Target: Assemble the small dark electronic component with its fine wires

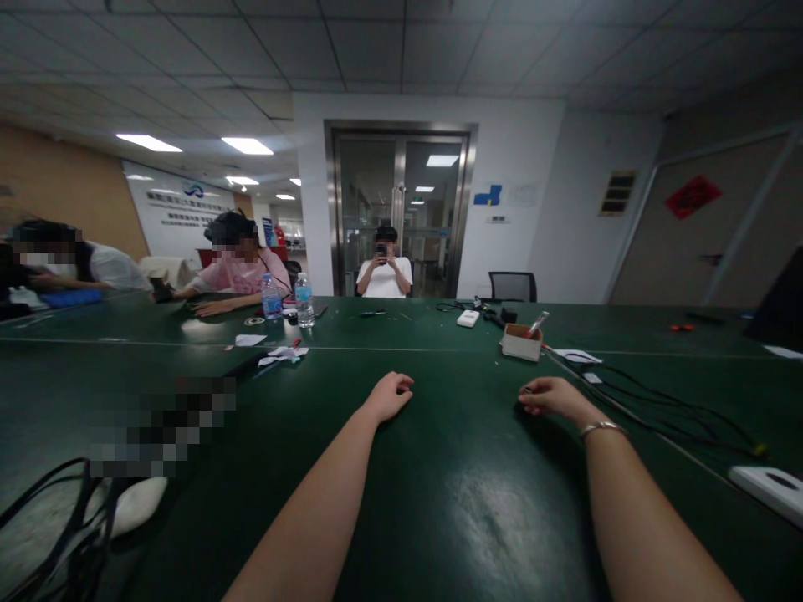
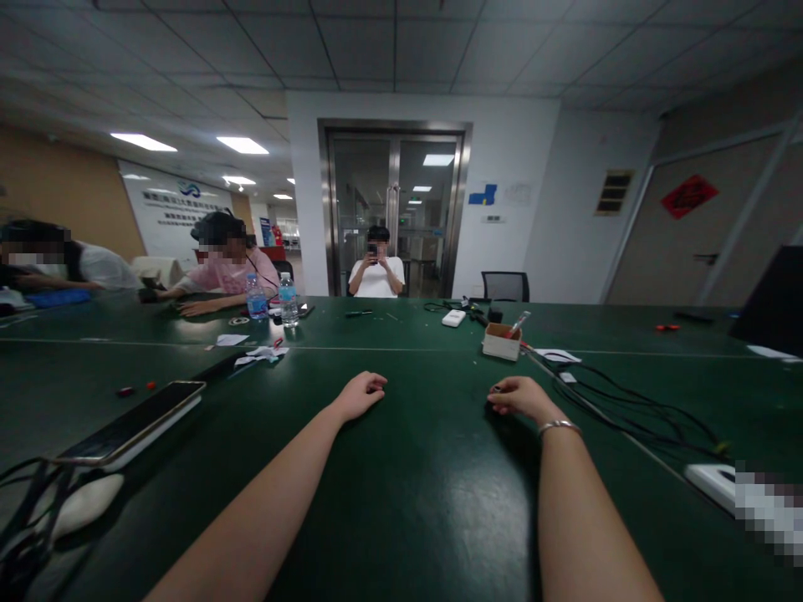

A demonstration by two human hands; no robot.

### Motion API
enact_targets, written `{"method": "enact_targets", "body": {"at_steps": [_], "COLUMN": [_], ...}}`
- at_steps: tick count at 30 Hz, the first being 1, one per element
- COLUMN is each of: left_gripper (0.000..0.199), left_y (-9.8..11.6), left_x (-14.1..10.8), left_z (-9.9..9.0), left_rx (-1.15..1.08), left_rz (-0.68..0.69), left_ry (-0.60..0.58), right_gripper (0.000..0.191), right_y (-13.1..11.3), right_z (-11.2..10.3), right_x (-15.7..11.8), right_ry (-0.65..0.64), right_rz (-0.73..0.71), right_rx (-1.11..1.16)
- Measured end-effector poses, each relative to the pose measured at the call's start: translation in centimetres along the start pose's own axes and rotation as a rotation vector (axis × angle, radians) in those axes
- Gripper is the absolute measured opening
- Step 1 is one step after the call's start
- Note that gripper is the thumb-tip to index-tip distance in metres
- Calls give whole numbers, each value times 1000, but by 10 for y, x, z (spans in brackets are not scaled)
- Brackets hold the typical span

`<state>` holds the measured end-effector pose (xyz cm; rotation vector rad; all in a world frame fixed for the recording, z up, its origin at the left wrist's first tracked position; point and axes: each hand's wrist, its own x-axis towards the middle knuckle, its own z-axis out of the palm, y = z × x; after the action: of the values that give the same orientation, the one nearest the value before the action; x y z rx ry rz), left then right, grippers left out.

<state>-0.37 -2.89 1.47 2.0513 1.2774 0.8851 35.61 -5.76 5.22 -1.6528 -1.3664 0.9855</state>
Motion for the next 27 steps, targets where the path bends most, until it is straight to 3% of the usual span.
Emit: {"method": "enact_targets", "body": {"at_steps": [4,7,12,15,18,22,27], "left_gripper": [34,35,46,41,30,19,16], "left_y": [0,1,8,10,7,3,-2], "left_x": [-1,-1,-1,0,3,7,11], "left_z": [-1,-1,2,3,3,3,3], "left_rx": [-2,-2,-83,-65,47,121,34], "left_rz": [-9,-11,91,180,212,161,128], "left_ry": [-13,-10,79,151,169,219,310], "right_gripper": [16,15,14,11,8,9,23], "right_y": [4,3,-20,-38,-49,-53,-50], "right_z": [15,41,124,179,215,223,218], "right_x": [5,12,24,31,35,35,29], "right_ry": [90,94,-122,-195,-147,-54,16], "right_rz": [-27,-79,-222,-328,-439,-443,-521], "right_rx": [52,135,124,13,-196,-347,-145]}}
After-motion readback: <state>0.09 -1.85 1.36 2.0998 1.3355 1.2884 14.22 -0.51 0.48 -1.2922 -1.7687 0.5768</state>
